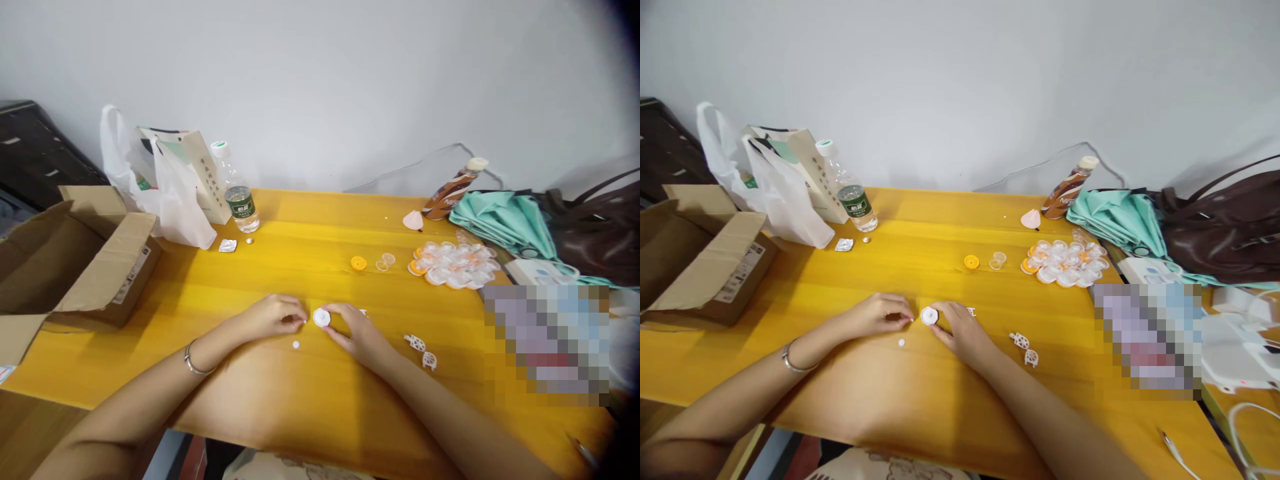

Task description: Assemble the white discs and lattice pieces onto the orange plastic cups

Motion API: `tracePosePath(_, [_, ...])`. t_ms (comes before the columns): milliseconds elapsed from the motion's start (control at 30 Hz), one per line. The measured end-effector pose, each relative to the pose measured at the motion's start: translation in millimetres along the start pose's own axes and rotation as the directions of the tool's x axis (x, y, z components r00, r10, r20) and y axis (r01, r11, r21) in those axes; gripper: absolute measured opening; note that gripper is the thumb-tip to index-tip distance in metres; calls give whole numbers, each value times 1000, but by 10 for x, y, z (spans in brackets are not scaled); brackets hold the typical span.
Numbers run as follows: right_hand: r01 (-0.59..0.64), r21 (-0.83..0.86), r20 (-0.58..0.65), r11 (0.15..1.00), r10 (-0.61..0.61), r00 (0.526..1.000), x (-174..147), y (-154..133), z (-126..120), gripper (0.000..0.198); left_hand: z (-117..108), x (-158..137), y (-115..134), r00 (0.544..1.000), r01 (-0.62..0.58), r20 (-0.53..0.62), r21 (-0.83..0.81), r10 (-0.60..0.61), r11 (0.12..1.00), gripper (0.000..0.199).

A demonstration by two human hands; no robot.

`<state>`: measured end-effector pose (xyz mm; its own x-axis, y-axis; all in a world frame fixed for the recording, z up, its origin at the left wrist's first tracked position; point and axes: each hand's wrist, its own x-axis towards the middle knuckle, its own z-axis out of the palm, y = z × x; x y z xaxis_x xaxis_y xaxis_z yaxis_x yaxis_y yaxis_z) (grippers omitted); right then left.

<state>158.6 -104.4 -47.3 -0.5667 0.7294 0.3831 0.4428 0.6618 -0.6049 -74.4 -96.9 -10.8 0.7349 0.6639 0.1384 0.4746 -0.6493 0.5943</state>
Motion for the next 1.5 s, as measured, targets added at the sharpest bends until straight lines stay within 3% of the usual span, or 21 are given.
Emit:
tracePosePath(167, [-5,14,29,1000,5,1000,6,-2,-5,30,126,99,37,975,-68,-206,68,81,995,16])
tracePosePath(267, [-20,16,42,1000,19,999,8,-7,-13,30,172,135,44,953,-125,-252,176,168,976,16])
tracePosePath(433, [-29,21,58,999,28,998,11,-15,-26,29,212,132,7,946,-175,-203,330,251,928,16])
tracePosePath(633, [-27,23,66,999,26,998,4,-3,-15,30,186,108,6,964,-152,-144,386,222,910,17])
tracePosePath(867, [-9,31,50,999,7,999,16,-7,-11,29,108,80,80,972,-202,4,529,235,824,19])
tracePosePath(1100, [6,24,24,1000,-7,1000,14,-4,1,30,136,88,114,970,-219,53,616,238,756,18])
tracePosePath(1500, [134,18,-6,991,-134,991,48,-3,17,22,92,103,118,985,-160,33,535,169,829,17])
